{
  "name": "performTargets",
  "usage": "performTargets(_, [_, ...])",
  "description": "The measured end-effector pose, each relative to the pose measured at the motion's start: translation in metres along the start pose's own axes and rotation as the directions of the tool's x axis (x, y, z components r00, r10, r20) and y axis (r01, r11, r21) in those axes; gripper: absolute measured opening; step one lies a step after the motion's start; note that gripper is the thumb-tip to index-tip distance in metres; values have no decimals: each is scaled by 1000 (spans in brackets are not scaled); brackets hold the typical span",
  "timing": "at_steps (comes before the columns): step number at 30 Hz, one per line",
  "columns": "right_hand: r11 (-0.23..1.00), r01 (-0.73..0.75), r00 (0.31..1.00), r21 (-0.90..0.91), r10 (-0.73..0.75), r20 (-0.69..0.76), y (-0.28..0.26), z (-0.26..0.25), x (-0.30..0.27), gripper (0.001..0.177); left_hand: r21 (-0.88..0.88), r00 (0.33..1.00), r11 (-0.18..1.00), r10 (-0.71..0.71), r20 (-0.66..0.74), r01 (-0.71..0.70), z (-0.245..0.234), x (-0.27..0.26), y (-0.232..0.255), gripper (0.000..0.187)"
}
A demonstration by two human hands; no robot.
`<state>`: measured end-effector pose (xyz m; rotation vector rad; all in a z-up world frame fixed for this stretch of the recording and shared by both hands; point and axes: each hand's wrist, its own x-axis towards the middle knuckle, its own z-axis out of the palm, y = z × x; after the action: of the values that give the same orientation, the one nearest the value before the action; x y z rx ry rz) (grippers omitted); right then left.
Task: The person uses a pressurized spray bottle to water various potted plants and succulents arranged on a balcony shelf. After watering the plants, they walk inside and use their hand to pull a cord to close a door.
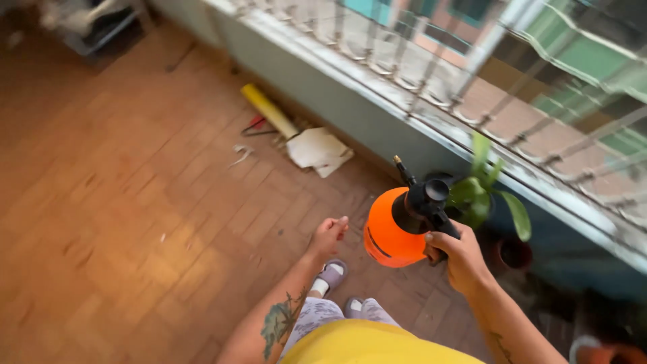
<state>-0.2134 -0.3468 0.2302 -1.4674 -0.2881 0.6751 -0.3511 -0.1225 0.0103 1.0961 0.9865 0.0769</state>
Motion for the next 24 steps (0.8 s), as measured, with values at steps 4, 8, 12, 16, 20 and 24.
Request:
performTargets(4, [999, 42, 988, -30, -37, 149, 10, 18, -11, 22, 161, 986, 986, 73, -152, -48, -27, -53, 2, 35])
performTargets(8, [997, 79, 949, -6, -73, 305, 10, 58, -25, 24, 186, 916, 945, 310, -256, -268, -55, -133, 31, 24])
performTargets(12, [996, 89, 889, -5, -77, 452, 10, 116, -43, 28, 251, 816, 894, 442, -372, -371, -94, -199, 55, 15])
performTargets(16, [995, 101, 859, 8, -91, 504, 18, 173, -65, 29, 177, 796, 887, 460, -392, -426, -138, -249, 65, 16])
performTargets(20, [993, 117, 848, -8, -96, 521, 35, 229, -90, 27, 280, 809, 832, 542, -225, -479, -194, -291, 83, 45])
performTargets(24, [994, 111, 883, 4, -101, 459, 57, 286, -121, 24, 423, 788, 736, 610, -77, -528, -253, -314, 96, 56])
